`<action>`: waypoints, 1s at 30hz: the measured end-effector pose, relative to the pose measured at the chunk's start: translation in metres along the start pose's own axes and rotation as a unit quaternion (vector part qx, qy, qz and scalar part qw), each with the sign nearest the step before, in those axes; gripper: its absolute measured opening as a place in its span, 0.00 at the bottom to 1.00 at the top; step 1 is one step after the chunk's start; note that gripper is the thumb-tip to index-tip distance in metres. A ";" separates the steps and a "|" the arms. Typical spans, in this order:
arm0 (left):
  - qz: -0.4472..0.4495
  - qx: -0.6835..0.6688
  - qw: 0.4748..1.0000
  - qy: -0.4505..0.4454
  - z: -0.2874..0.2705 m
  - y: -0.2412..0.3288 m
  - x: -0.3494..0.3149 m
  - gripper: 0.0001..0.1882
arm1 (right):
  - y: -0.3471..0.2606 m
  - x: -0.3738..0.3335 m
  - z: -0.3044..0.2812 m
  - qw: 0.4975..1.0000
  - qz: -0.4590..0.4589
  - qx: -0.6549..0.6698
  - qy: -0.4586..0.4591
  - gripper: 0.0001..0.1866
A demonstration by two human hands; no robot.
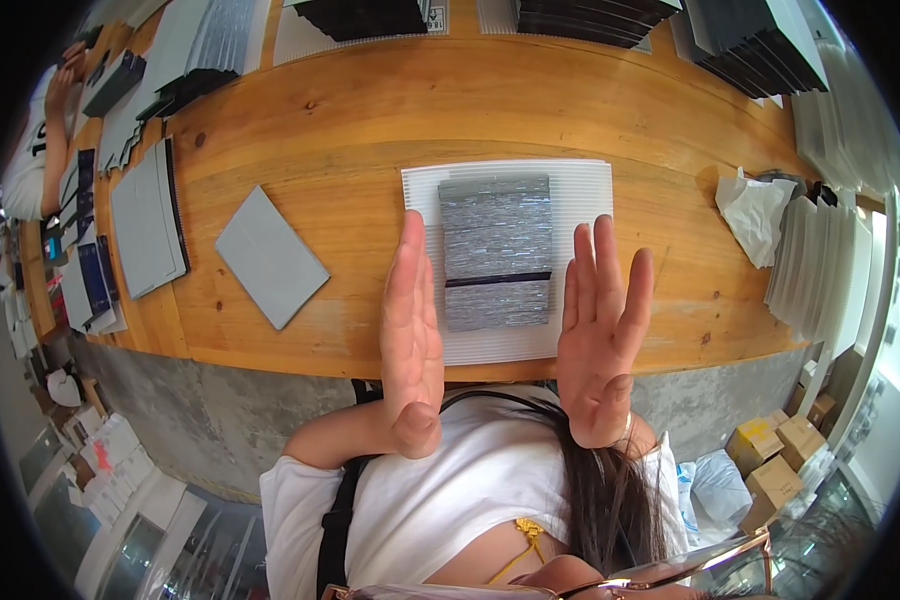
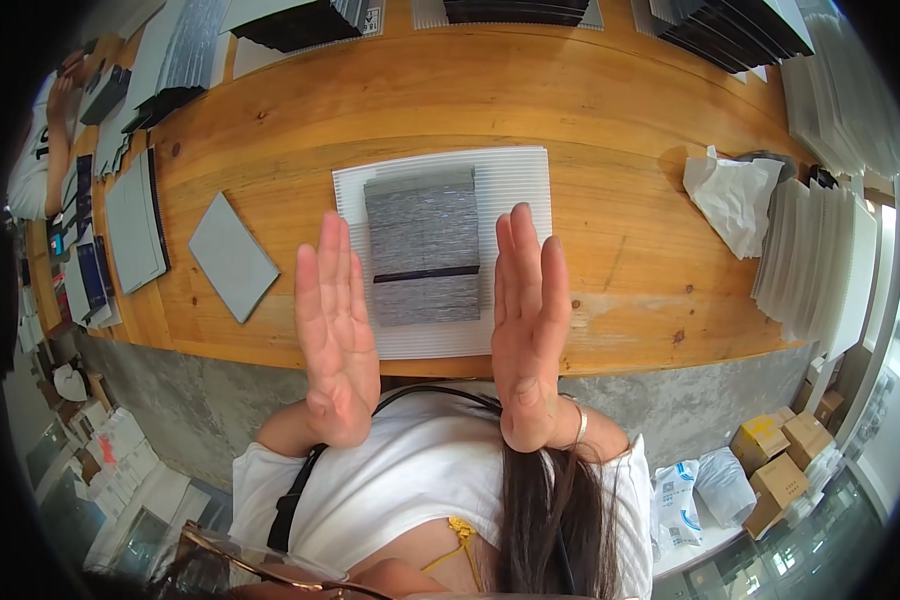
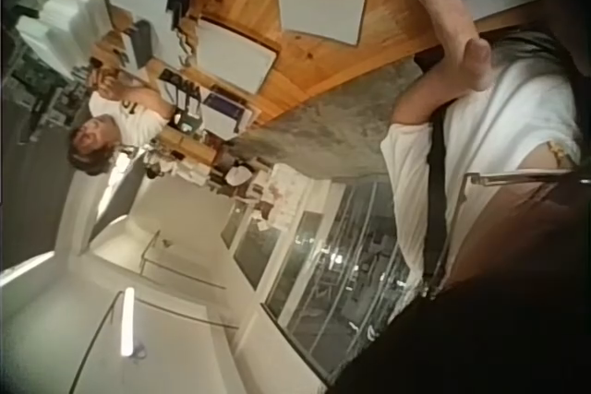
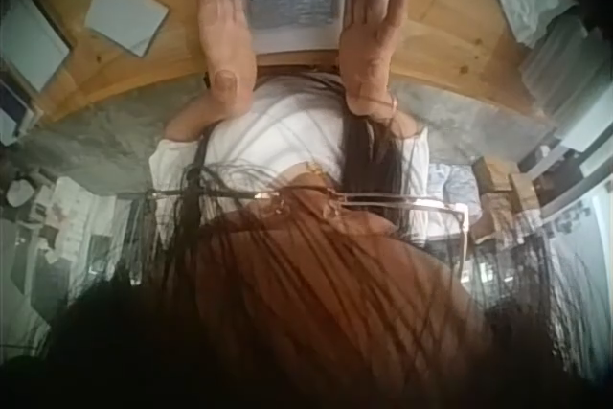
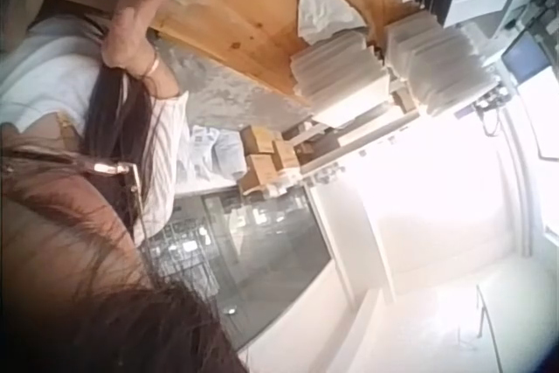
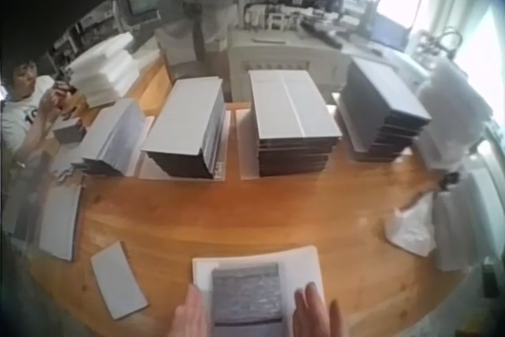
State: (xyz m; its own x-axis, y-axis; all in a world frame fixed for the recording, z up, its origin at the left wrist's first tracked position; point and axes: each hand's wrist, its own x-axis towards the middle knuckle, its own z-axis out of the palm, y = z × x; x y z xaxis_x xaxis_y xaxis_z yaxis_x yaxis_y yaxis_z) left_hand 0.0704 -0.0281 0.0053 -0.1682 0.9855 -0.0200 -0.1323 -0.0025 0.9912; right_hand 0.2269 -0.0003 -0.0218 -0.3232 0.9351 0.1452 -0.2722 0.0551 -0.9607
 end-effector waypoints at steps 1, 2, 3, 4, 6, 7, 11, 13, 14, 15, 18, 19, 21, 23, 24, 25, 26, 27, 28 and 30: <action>-0.009 -0.005 1.000 0.001 0.001 0.002 0.003 0.59 | -0.001 0.002 0.000 1.000 0.001 -0.002 0.001 0.50; -0.013 -0.007 1.000 0.002 0.002 0.004 0.005 0.59 | -0.001 0.004 0.001 1.000 0.001 -0.002 0.002 0.50; -0.017 -0.010 1.000 0.003 0.003 0.005 0.007 0.59 | -0.001 0.005 0.003 1.000 0.023 0.019 0.008 0.50; -0.017 -0.012 1.000 -0.010 0.003 0.005 0.009 0.58 | -0.002 0.007 0.005 0.998 0.053 0.038 0.016 0.50; -0.017 -0.014 0.999 -0.023 0.002 0.006 0.011 0.58 | -0.002 0.009 0.006 0.998 0.038 0.047 0.000 0.49; -0.017 -0.011 1.000 -0.021 0.001 0.006 0.012 0.59 | -0.004 0.009 0.006 0.998 0.043 0.048 0.011 0.49; -0.011 0.004 1.000 0.007 0.002 0.008 0.017 0.59 | -0.004 0.013 0.005 0.998 0.022 0.022 0.047 0.49; -0.023 0.007 1.000 -0.006 0.003 0.009 0.018 0.59 | -0.004 0.014 0.006 0.997 0.058 0.051 0.028 0.49; -0.030 0.006 0.999 -0.018 0.002 0.010 0.019 0.59 | -0.003 0.016 0.006 0.998 0.052 0.045 0.015 0.49; -0.036 0.005 0.999 -0.029 0.002 0.009 0.020 0.59 | -0.005 0.017 0.005 0.998 0.046 0.031 0.024 0.49; -0.022 0.011 1.000 -0.002 -0.006 0.003 0.024 0.59 | -0.008 0.024 -0.001 0.999 0.018 -0.001 0.035 0.50; 0.012 -0.005 0.999 -0.043 -0.015 -0.002 0.030 0.59 | -0.010 0.026 -0.002 0.999 0.023 -0.015 0.040 0.50; 0.045 -0.021 0.995 -0.085 -0.020 -0.011 0.035 0.59 | -0.011 0.030 -0.002 0.997 0.050 -0.027 0.050 0.50; 0.040 -0.010 0.994 -0.105 -0.020 -0.017 0.035 0.60 | -0.011 0.031 0.000 0.996 0.081 -0.003 0.037 0.51; 0.044 -0.011 0.994 -0.103 -0.019 -0.019 0.035 0.60 | -0.009 0.032 0.002 0.996 0.083 0.008 0.036 0.52; 0.047 -0.009 0.993 -0.104 -0.019 -0.020 0.035 0.60 | -0.009 0.032 0.003 0.996 0.083 0.010 0.038 0.52; 0.040 -0.007 0.994 -0.104 -0.019 -0.020 0.034 0.60 | -0.008 0.031 0.003 0.996 0.079 0.011 0.035 0.52; 0.050 -0.009 0.993 -0.106 -0.019 -0.020 0.033 0.60 | -0.007 0.031 0.003 0.996 0.077 0.011 0.035 0.52; 0.036 -0.012 0.994 -0.102 -0.019 -0.019 0.032 0.60 | -0.006 0.030 0.003 0.997 0.075 0.012 0.034 0.53; 0.021 -0.015 0.995 -0.097 -0.021 -0.020 0.032 0.61 | -0.004 0.030 0.002 0.995 0.084 0.028 0.037 0.53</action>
State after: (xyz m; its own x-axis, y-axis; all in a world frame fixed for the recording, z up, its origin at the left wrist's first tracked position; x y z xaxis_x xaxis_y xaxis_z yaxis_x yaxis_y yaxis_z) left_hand 0.0475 0.0000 -0.0175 0.0178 0.9986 0.0489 -0.1583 -0.0455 0.9863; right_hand 0.2165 0.0265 -0.0130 -0.3006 0.9530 -0.0369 -0.2712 -0.1225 -0.9547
